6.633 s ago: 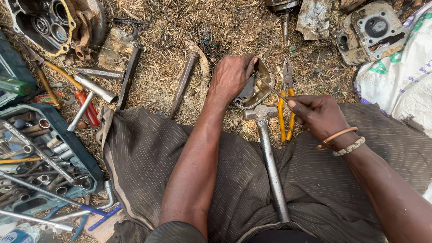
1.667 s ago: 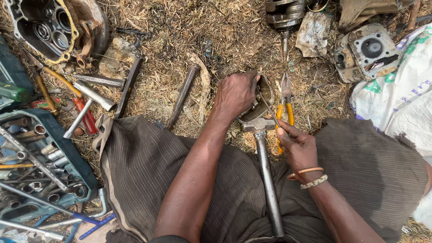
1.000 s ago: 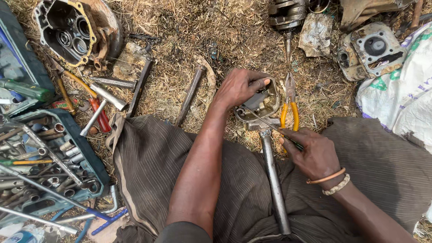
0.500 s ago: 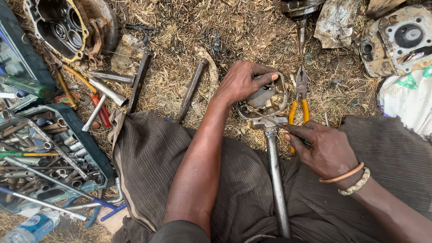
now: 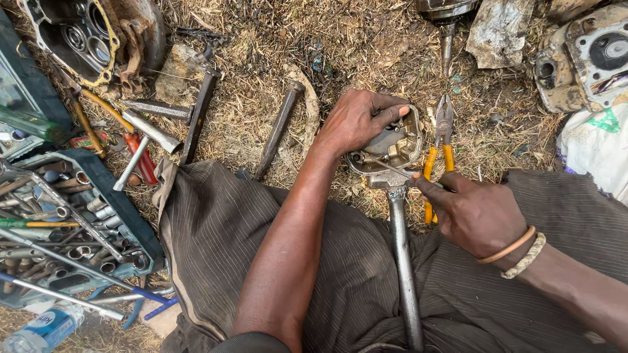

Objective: The person sits on the ground and uses a hammer, pliers, and a screwdriver to disassemble and clean a small metal engine component. They remove a pin, extract internal parts, and scrape residue from the housing.

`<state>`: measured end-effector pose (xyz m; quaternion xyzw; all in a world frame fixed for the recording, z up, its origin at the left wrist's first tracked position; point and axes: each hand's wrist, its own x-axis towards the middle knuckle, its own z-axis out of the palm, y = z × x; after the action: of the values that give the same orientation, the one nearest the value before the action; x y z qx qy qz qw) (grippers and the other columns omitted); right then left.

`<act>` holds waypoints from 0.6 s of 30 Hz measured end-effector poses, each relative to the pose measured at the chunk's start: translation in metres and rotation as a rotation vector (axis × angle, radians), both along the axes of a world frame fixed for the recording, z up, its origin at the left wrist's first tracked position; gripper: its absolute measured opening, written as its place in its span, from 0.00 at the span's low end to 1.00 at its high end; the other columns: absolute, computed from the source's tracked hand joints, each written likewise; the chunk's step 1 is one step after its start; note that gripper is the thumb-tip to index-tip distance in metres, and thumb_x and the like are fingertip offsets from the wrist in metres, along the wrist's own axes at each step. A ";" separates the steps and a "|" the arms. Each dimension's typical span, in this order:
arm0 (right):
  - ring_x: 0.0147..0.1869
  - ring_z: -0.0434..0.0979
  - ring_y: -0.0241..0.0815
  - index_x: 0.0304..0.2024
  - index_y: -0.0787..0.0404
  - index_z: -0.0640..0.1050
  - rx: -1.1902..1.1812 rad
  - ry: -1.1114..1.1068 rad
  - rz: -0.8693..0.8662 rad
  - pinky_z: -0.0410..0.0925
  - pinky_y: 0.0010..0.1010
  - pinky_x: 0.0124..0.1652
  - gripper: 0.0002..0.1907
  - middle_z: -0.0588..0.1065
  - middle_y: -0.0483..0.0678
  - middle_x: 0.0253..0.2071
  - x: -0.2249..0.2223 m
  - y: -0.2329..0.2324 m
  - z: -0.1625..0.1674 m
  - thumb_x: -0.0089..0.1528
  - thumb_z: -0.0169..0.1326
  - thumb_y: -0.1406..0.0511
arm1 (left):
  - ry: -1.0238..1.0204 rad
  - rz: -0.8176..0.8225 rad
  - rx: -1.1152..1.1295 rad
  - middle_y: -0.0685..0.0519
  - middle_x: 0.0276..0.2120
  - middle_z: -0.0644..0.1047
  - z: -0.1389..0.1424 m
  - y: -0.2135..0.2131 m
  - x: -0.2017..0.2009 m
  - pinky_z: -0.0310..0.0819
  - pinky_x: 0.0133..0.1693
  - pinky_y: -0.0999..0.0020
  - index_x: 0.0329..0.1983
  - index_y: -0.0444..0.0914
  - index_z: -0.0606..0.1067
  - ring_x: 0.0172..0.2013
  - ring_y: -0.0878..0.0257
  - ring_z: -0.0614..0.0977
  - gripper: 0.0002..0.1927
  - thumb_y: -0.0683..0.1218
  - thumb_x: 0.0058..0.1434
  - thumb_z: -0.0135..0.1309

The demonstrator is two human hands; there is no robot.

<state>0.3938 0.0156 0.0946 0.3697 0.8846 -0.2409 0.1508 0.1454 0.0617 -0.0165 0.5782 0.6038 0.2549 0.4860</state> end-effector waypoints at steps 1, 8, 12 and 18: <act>0.28 0.79 0.42 0.64 0.48 0.79 0.088 -0.006 0.133 0.73 0.37 0.26 0.33 0.80 0.52 0.37 0.001 0.001 -0.001 0.54 0.58 0.64 | 0.000 0.002 -0.016 0.53 0.36 0.87 -0.001 0.000 0.000 0.80 0.31 0.61 0.47 0.49 0.84 0.23 0.67 0.84 0.17 0.59 0.61 0.57; 0.20 0.77 0.44 0.56 0.40 0.81 -0.308 -0.035 -0.337 0.71 0.38 0.27 0.17 0.81 0.45 0.35 -0.005 0.012 -0.003 0.64 0.60 0.57 | -0.015 0.003 0.014 0.52 0.34 0.87 -0.007 -0.002 0.001 0.79 0.31 0.61 0.47 0.48 0.84 0.24 0.66 0.85 0.18 0.61 0.62 0.56; 0.22 0.77 0.45 0.63 0.45 0.79 -0.079 -0.105 -0.049 0.71 0.39 0.24 0.26 0.81 0.49 0.34 -0.008 0.001 0.003 0.60 0.57 0.59 | 0.000 0.017 0.069 0.51 0.34 0.87 -0.002 0.001 0.003 0.78 0.32 0.60 0.45 0.47 0.85 0.25 0.66 0.85 0.17 0.60 0.61 0.58; 0.28 0.82 0.41 0.59 0.47 0.80 -0.213 0.136 -0.197 0.73 0.37 0.28 0.20 0.82 0.49 0.36 -0.004 0.004 0.001 0.64 0.57 0.60 | 0.040 0.000 -0.076 0.51 0.34 0.86 0.008 0.000 0.002 0.80 0.33 0.59 0.48 0.49 0.83 0.24 0.63 0.85 0.16 0.58 0.63 0.56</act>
<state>0.3894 0.0200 0.0951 0.4193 0.8217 -0.3716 0.1044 0.1476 0.0617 -0.0083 0.5642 0.6226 0.2201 0.4956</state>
